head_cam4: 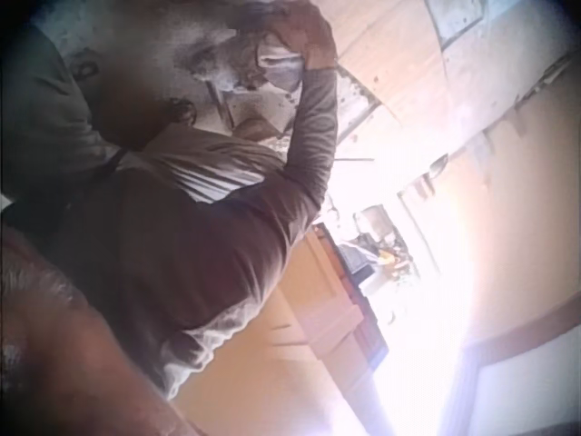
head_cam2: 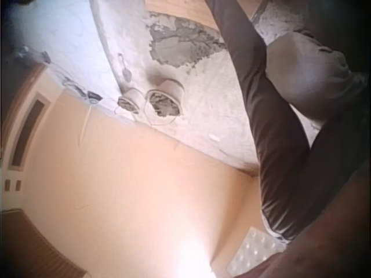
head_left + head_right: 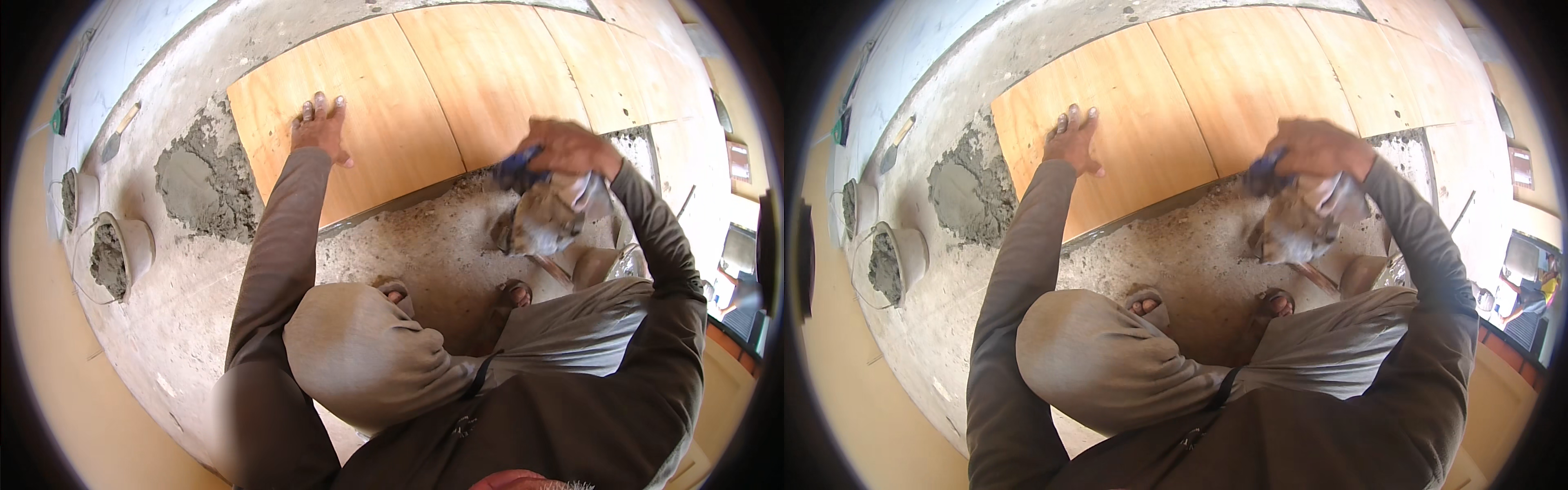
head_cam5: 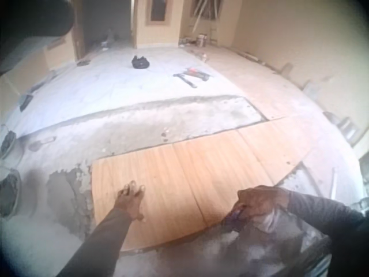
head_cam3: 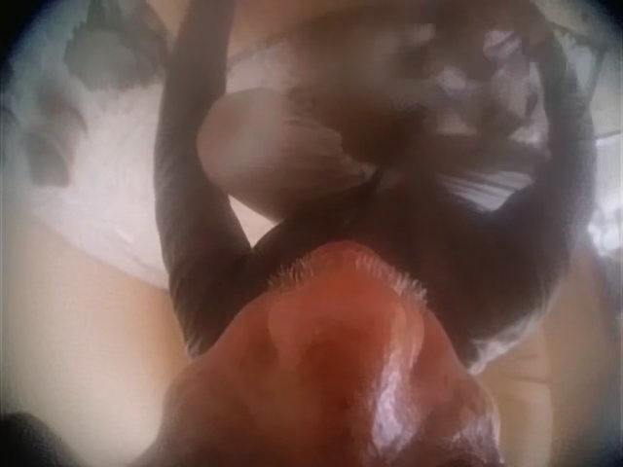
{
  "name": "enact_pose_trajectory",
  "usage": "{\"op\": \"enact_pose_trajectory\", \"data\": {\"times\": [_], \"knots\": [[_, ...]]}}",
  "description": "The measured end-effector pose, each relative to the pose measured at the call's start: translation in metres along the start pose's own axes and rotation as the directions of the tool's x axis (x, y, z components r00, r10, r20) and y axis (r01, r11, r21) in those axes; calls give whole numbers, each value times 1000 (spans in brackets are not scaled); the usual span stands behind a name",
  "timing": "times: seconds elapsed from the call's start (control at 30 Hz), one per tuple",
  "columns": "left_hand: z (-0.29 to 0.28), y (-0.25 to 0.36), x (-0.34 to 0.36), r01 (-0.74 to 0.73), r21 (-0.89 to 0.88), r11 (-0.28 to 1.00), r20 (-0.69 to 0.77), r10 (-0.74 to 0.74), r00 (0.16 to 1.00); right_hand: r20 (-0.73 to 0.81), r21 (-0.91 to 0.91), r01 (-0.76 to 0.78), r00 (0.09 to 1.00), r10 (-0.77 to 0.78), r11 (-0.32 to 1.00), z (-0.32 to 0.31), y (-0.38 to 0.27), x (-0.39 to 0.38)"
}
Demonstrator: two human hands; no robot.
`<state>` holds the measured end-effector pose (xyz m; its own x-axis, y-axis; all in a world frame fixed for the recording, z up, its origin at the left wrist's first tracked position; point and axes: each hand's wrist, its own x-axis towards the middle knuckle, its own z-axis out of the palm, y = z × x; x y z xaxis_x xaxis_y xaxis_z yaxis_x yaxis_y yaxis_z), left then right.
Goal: The person spreads adhesive on the back of a wooden tile using a trowel, places it on the floor, and taps it into place with a rubber mallet. They then clean the surface of the tile with a cloth.
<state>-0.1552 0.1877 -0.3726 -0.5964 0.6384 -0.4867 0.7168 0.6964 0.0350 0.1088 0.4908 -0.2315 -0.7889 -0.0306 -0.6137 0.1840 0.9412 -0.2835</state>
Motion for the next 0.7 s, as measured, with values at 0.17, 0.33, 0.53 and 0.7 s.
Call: {"op": "enact_pose_trajectory", "data": {"times": [0.17, 0.33, 0.53, 0.7], "knots": [[8, -4, 8, -8, 4, 1000, 2, 8, 1000, -498, 65, -205, 842, 210, 977, -48, 29, 25], [2, 11, 6, -25, -34, 999, -4, 25, 1000, -713, -248, -270, 701, 13, 931, 50, 64, 130], [7, 2, 7, -42, -91, 995, -10, 42, 999, -744, 24, -336, 623, 241, 942, 64, 119, 142], [2, -5, -6, -22, -75, 997, -18, 20, 1000, -680, 373, -535, 398, 616, 758, 54, 242, 93]]}}
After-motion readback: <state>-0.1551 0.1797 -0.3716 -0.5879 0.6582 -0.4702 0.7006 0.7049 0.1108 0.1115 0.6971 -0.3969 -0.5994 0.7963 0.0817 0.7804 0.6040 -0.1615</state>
